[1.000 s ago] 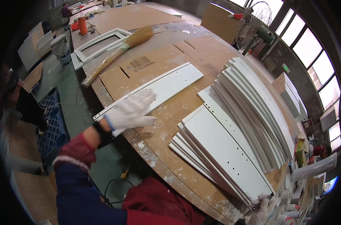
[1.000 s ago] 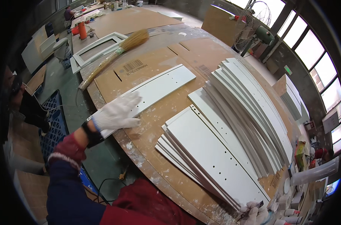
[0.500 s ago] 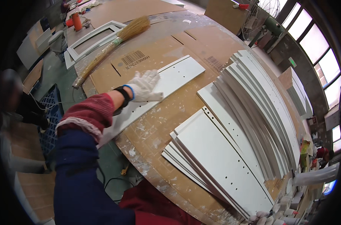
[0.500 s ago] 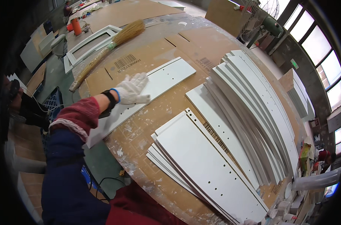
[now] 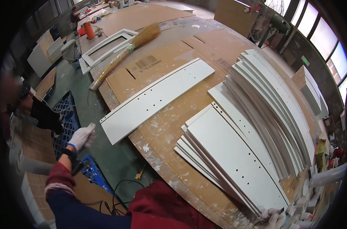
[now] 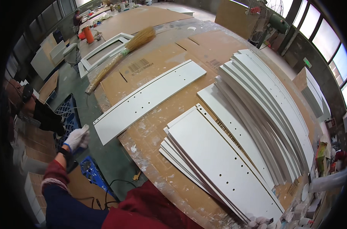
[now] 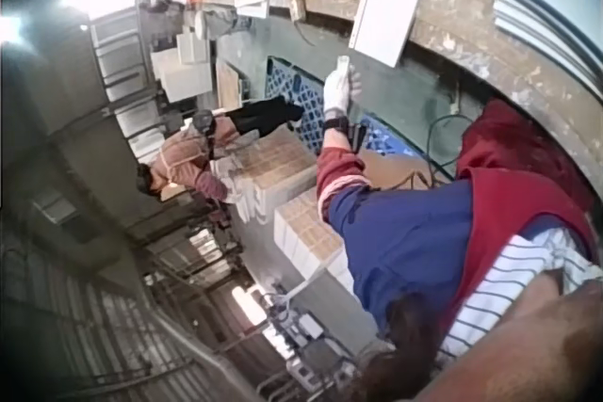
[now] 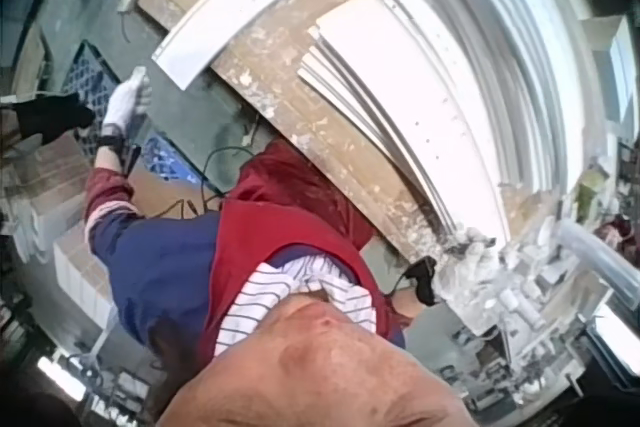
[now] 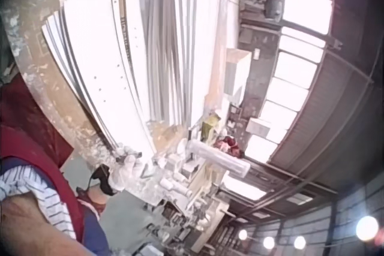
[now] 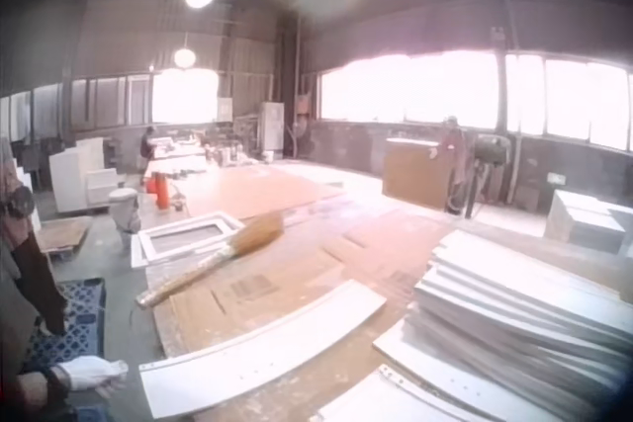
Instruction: The person puts on white gloves and proceeds to wipe the surfaces of multiple white rectangular panels using a cloth. They handle the panels one by one, wiping both sides and stacking them on a workbench in a workshop environment.
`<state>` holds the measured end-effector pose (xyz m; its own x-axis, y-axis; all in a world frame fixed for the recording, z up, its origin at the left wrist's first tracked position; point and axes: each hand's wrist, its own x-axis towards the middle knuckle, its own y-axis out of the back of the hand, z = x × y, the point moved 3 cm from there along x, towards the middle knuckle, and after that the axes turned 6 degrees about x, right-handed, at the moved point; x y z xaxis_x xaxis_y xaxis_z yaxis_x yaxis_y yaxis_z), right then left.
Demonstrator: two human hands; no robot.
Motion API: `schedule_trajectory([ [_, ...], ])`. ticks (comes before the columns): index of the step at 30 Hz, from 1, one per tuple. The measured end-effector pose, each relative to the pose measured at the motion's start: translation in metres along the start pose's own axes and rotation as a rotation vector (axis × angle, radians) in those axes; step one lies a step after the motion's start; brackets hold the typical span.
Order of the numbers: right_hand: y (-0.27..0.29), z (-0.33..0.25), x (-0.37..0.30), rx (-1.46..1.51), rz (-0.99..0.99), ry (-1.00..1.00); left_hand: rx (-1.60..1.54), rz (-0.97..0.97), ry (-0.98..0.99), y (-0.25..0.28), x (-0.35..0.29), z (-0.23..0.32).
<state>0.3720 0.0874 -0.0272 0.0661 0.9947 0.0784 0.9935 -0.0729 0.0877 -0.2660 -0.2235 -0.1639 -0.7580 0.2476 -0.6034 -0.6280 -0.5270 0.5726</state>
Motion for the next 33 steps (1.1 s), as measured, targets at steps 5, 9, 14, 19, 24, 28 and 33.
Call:
schedule_trajectory([
  [5,-0.013,-0.008,0.002,0.03,-0.061,-0.013,-0.26,0.012,-0.169,-0.087,-0.018,0.048],
  [9,-0.009,-0.003,-0.001,0.048,-0.061,-0.058,-0.518,0.152,-0.232,-0.106,-0.013,0.056],
  [14,-0.007,-0.008,-0.01,-0.033,-0.015,-0.013,0.648,0.536,-0.237,-0.061,-0.04,0.137],
  [19,-0.009,0.0,-0.011,-0.026,-0.016,-0.032,1.031,0.2,-1.11,-0.149,-0.027,0.244],
  [24,-0.011,-0.017,-0.016,-0.073,-0.092,0.003,1.071,0.217,-0.985,-0.203,0.019,0.281],
  [28,0.013,-0.007,-0.018,-0.067,-0.049,-0.028,0.986,0.146,-0.883,-0.149,0.028,0.254],
  [33,0.005,-0.003,-0.013,-0.029,0.012,-0.044,1.334,-0.106,-0.346,-0.061,0.032,0.234],
])
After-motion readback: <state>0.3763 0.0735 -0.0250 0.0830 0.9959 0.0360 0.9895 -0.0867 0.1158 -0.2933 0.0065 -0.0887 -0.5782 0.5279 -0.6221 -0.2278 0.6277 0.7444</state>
